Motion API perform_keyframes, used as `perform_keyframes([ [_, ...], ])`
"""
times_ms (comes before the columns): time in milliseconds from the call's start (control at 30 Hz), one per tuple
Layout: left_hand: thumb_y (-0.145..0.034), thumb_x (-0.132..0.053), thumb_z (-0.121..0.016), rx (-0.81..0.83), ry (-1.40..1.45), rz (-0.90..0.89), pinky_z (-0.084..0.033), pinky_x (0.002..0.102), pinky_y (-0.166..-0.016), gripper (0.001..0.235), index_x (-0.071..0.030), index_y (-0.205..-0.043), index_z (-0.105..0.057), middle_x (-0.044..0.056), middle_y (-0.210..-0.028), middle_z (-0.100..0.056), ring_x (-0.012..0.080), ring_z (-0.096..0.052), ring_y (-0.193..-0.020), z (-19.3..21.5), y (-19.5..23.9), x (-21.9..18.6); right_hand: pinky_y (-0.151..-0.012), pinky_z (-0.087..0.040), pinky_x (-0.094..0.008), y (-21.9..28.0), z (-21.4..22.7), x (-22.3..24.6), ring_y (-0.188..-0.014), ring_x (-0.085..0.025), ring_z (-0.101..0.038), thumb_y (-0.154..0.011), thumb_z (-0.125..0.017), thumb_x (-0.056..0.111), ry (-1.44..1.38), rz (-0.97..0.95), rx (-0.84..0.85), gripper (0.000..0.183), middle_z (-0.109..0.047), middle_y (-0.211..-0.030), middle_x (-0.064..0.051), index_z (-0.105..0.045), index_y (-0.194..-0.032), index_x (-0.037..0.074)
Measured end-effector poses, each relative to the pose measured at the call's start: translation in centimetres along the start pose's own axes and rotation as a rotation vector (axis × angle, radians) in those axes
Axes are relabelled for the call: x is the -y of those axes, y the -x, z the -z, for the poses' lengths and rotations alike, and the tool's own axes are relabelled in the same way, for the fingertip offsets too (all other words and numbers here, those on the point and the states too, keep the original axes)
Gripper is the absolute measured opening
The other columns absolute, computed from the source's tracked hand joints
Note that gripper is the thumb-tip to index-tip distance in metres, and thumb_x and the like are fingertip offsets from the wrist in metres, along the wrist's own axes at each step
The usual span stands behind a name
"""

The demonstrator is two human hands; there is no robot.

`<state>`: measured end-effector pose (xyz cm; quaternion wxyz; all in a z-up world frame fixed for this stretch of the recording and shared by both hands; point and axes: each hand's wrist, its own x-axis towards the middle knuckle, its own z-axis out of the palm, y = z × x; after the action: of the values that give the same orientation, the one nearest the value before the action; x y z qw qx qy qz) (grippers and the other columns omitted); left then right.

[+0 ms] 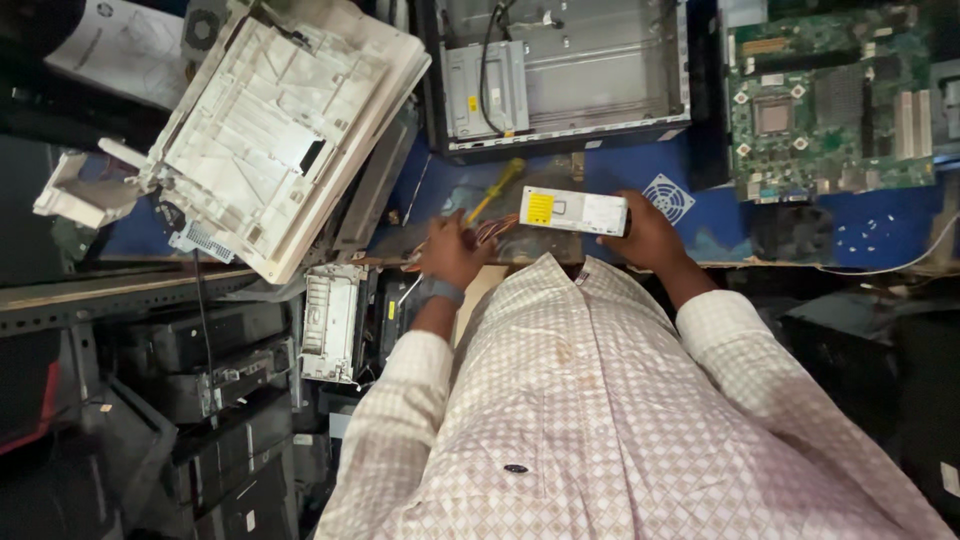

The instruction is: The person uses a yellow screwdriver to remove screws from a computer power supply unit, then detaches the cooling fan and sets it aside. The person continues to unscrew and separate the power supply casing to expose internal components.

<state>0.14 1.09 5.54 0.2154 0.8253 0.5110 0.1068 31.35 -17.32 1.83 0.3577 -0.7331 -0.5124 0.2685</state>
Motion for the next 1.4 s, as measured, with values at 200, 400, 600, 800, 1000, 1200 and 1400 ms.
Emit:
perform_keyframes([
  [200,-0.108,-0.033,-0.063,0.064,0.341,0.214,-0.058,0.036,-0.084,0.029,-0.010,-0.124,-0.072,0.012,-0.106,-0.077,0.0238,-0.077,-0.093,1.7,4.2,-0.1,-0.086,-0.052,-0.038,0.2,2.2,0.4,-0.107,-0.028,-0.058,-0.062,-0.094,0.012,-0.161,-0.035,0.032,0.101,-0.049,-0.134,-0.021,-0.038,-0.145,0.000],
  [400,-0.108,-0.012,-0.056,0.132,0.930,-0.167,-0.054,0.032,-0.093,0.027,-0.001,-0.132,-0.059,0.008,-0.121,-0.066,0.0178,-0.066,-0.109,1.2,4.6,-7.8,-0.100,-0.052,-0.032,-1.2,7.9,9.1,-0.122,-0.018,-0.061,-0.103,-0.063,0.012,-0.704,0.004,0.082,0.053,-0.052,-0.151,-0.014,-0.041,-0.151,0.004],
  [600,-0.099,-0.007,-0.069,0.085,0.769,-0.653,-0.057,0.038,-0.094,0.028,-0.002,-0.125,-0.062,0.019,-0.122,-0.068,0.0339,-0.071,-0.111,0.6,0.3,-17.9,-0.093,-0.061,-0.035,-1.6,15.8,19.8,-0.113,-0.020,-0.073,-0.107,-0.057,0.012,-0.367,0.277,0.119,0.035,-0.071,-0.127,-0.010,-0.051,-0.140,0.002],
  [800,-0.099,-0.005,-0.069,0.003,0.724,-0.682,-0.056,0.042,-0.092,0.024,-0.002,-0.122,-0.064,0.021,-0.121,-0.067,0.0411,-0.069,-0.109,-1.1,-1.7,-20.7,-0.089,-0.058,-0.038,-1.6,19.2,20.7,-0.108,-0.032,-0.073,-0.098,-0.069,0.010,-0.072,0.499,0.041,0.031,-0.072,-0.120,-0.015,-0.061,-0.126,0.000],
  [1000,-0.096,-0.004,-0.067,0.109,0.718,-0.599,-0.056,0.039,-0.083,0.024,-0.002,-0.120,-0.065,0.023,-0.119,-0.068,0.0382,-0.070,-0.099,-1.7,-1.1,-21.7,-0.089,-0.059,-0.038,-0.7,19.1,19.0,-0.106,-0.030,-0.074,-0.100,-0.069,0.011,-0.156,0.435,0.023,0.028,-0.073,-0.117,-0.013,-0.060,-0.124,0.002],
  [1200,-0.099,-0.004,-0.065,0.111,0.704,-0.626,-0.056,0.040,-0.089,0.024,-0.002,-0.122,-0.065,0.020,-0.118,-0.068,0.0399,-0.069,-0.107,-0.9,-0.9,-22.7,-0.087,-0.059,-0.037,-0.5,19.4,18.0,-0.105,-0.030,-0.075,-0.100,-0.068,0.014,-0.124,0.455,0.014,0.027,-0.073,-0.116,-0.013,-0.060,-0.123,0.002],
  [1400,-0.101,-0.006,-0.064,0.156,0.713,-0.589,-0.056,0.039,-0.086,0.020,-0.003,-0.120,-0.065,0.019,-0.118,-0.068,0.0379,-0.070,-0.103,-0.4,-0.7,-23.5,-0.083,-0.059,-0.037,-0.4,19.4,17.7,-0.101,-0.028,-0.075,-0.101,-0.068,0.017,-0.128,0.435,0.027,0.029,-0.074,-0.115,-0.012,-0.060,-0.125,0.002],
])
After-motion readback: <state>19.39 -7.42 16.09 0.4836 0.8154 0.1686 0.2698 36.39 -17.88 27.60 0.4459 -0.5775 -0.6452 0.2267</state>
